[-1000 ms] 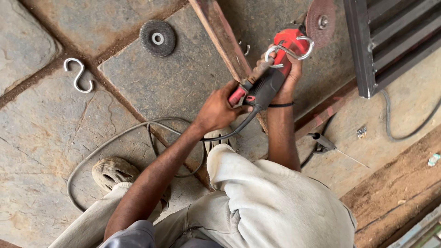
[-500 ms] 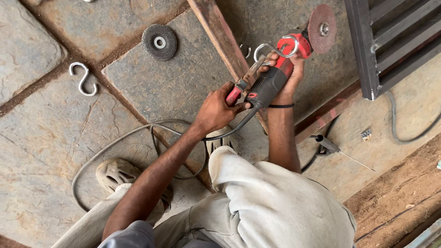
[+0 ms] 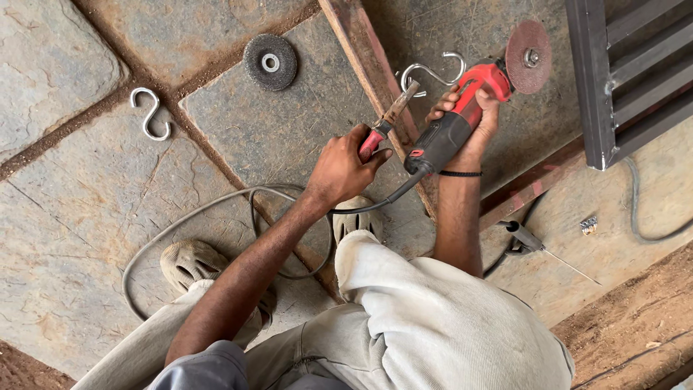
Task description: The person sits on the floor and uses an angle grinder to smooth the surface of metal hooks. They hold each hook with pliers while grinding, then set the finished hooks aside.
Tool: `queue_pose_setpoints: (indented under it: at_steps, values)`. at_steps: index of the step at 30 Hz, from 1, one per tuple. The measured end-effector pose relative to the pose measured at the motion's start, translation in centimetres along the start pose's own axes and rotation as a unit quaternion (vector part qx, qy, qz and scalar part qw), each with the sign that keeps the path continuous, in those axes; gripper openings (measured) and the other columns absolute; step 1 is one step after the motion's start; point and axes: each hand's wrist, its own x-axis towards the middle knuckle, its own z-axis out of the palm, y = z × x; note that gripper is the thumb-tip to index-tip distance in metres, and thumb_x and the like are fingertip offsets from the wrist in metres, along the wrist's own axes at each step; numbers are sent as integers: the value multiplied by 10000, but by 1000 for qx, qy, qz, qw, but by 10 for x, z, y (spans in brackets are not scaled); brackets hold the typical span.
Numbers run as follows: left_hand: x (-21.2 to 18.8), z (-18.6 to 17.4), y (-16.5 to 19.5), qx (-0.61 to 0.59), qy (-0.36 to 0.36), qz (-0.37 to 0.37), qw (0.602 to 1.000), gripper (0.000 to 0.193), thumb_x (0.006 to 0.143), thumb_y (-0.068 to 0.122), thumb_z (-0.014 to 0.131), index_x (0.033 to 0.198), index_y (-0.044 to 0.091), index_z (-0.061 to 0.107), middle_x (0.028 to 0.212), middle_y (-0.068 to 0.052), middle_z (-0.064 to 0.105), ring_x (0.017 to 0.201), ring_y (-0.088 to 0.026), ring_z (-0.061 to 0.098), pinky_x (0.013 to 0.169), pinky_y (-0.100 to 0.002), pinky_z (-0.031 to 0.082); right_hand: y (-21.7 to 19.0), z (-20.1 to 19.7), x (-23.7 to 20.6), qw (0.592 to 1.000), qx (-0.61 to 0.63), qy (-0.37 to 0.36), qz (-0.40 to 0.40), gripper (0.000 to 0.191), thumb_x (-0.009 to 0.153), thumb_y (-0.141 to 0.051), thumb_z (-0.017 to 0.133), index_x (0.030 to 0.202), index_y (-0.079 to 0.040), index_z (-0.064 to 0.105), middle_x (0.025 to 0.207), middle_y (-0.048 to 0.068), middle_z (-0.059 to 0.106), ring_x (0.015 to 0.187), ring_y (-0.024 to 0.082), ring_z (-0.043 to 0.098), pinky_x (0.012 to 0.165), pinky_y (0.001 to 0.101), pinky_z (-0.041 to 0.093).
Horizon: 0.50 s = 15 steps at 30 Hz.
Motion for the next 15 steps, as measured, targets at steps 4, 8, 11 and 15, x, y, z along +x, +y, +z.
queue_pose_setpoints:
  at_steps: [4,8,11,15]
  values:
    - [1,-1,-2,10,0,-22,1000,410,912,413,728,1052,33,663,756,-172,713,736,-307,741,725,-487,565,0,-3,-1,998,-19,48,-36,510,851,-377,734,1129,6,542,929,83,604,811,174,617,762,332,538]
    - [0,0,-3,28,-42,-66,997,439,913,452,730,1056,46,646,729,-158,712,712,-265,747,749,-469,576,1,-3,-2,998,-30,48,-32,514,847,-375,736,1133,2,535,928,81,604,816,167,622,759,331,541]
    - [-1,1,-2,16,-35,-50,998,436,911,450,729,1054,47,644,756,-152,713,734,-263,746,754,-466,575,4,-1,-2,997,-29,56,-35,506,853,-378,728,1121,3,531,917,88,607,808,176,626,748,336,545]
    - [-2,6,3,10,-82,-59,995,481,872,498,759,1029,61,637,796,-151,715,757,-274,745,775,-458,593,9,3,0,987,-70,120,-78,495,857,-388,703,1163,-29,552,866,96,595,761,184,614,702,341,538]
